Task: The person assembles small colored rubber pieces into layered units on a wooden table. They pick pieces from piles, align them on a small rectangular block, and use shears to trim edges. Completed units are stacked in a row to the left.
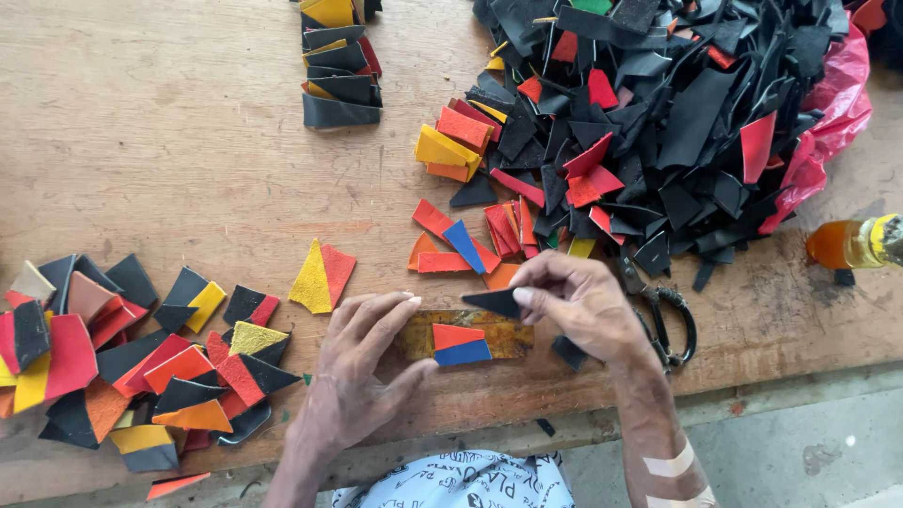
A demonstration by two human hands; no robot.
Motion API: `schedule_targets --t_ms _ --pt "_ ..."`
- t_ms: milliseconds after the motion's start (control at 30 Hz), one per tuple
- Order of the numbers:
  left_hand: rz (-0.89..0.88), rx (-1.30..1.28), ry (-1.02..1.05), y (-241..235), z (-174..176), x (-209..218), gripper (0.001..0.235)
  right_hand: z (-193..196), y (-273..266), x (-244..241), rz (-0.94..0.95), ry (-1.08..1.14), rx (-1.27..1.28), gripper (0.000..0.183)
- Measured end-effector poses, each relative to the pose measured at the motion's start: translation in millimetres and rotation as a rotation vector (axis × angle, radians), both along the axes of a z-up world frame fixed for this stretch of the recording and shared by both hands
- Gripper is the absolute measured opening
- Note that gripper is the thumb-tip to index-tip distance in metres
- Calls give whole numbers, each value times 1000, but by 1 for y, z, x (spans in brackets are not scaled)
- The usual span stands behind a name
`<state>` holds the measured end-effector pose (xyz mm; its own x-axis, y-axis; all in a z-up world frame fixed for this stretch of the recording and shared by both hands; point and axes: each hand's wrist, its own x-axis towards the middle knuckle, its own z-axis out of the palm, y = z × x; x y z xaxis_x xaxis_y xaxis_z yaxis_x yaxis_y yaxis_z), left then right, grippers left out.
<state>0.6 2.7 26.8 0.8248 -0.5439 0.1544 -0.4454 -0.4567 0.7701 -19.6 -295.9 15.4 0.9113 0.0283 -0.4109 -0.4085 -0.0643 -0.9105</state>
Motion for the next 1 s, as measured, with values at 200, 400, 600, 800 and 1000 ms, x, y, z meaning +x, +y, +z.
schedule_targets --t_ms 200,400,600,800,1000 --pt "-42 98 -151 -7 -3 -5 67 11 28 5 89 86 -268 11" --pt "-42 110 -134 -7 -5 -5 63 29 37 10 142 35 -434 11" --pt "-41 100 -125 -6 -4 -4 62 36 38 14 232 -71 -451 8" --pt "-46 98 -115 -6 -4 -2 64 36 38 19 334 -197 -491 6" --pt "-73 63 1 1 0 3 61 33 43 19 338 -324 -580 11"
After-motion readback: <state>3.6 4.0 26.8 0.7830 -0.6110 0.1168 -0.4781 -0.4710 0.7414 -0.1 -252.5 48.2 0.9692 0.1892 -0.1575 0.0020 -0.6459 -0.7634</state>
